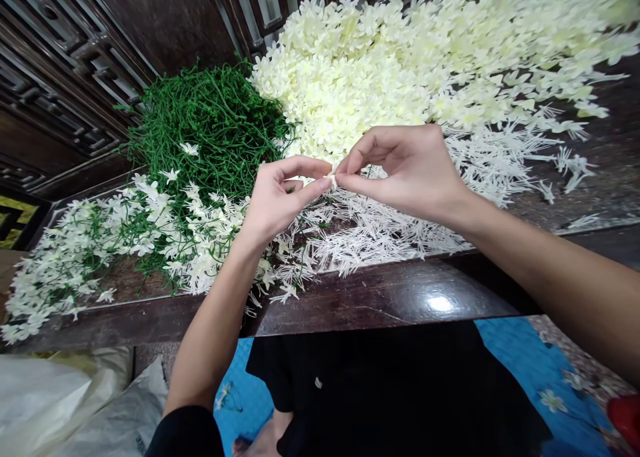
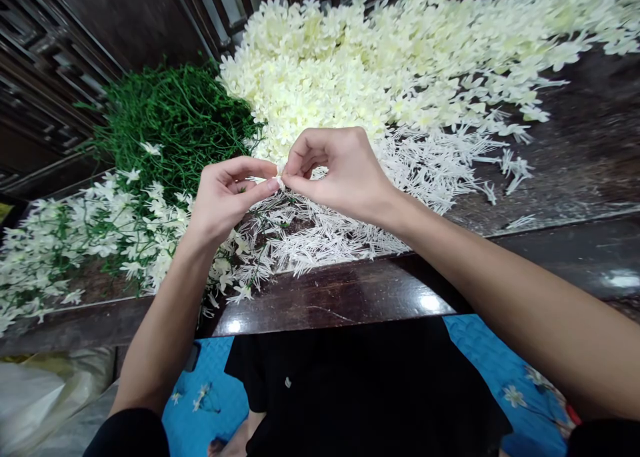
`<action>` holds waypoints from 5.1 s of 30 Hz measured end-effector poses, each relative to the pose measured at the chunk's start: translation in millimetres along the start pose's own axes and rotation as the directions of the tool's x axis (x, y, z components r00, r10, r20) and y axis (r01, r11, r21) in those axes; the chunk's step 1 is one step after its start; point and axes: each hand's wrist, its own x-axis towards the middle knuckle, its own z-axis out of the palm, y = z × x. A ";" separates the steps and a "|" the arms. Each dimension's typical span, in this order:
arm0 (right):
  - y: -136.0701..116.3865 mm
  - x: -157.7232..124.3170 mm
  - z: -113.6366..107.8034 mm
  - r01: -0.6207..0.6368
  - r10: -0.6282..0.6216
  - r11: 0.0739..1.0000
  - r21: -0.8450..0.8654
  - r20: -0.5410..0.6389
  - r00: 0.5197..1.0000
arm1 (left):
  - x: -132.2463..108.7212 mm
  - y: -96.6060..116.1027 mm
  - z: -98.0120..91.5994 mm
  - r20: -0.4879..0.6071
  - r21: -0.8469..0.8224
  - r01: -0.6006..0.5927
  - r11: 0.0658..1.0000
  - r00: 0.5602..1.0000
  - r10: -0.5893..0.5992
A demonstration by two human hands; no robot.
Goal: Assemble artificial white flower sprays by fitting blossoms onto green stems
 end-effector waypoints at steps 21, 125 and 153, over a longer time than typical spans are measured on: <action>7.9 0.6 2.1 0.105 -0.102 0.991 0.085 -0.039 0.994 | 1.6 -7.8 -0.2 -0.072 -0.043 -0.109 0.993 0.992 0.105; 6.7 3.9 -5.6 0.076 -0.076 0.997 0.003 0.145 0.987 | 1.5 -12.5 1.3 0.048 0.176 -0.220 0.959 0.975 0.215; 7.9 1.7 -5.4 0.117 -0.090 0.981 -0.152 0.175 0.980 | 1.6 -26.6 5.9 0.103 0.460 -0.594 0.660 0.774 0.625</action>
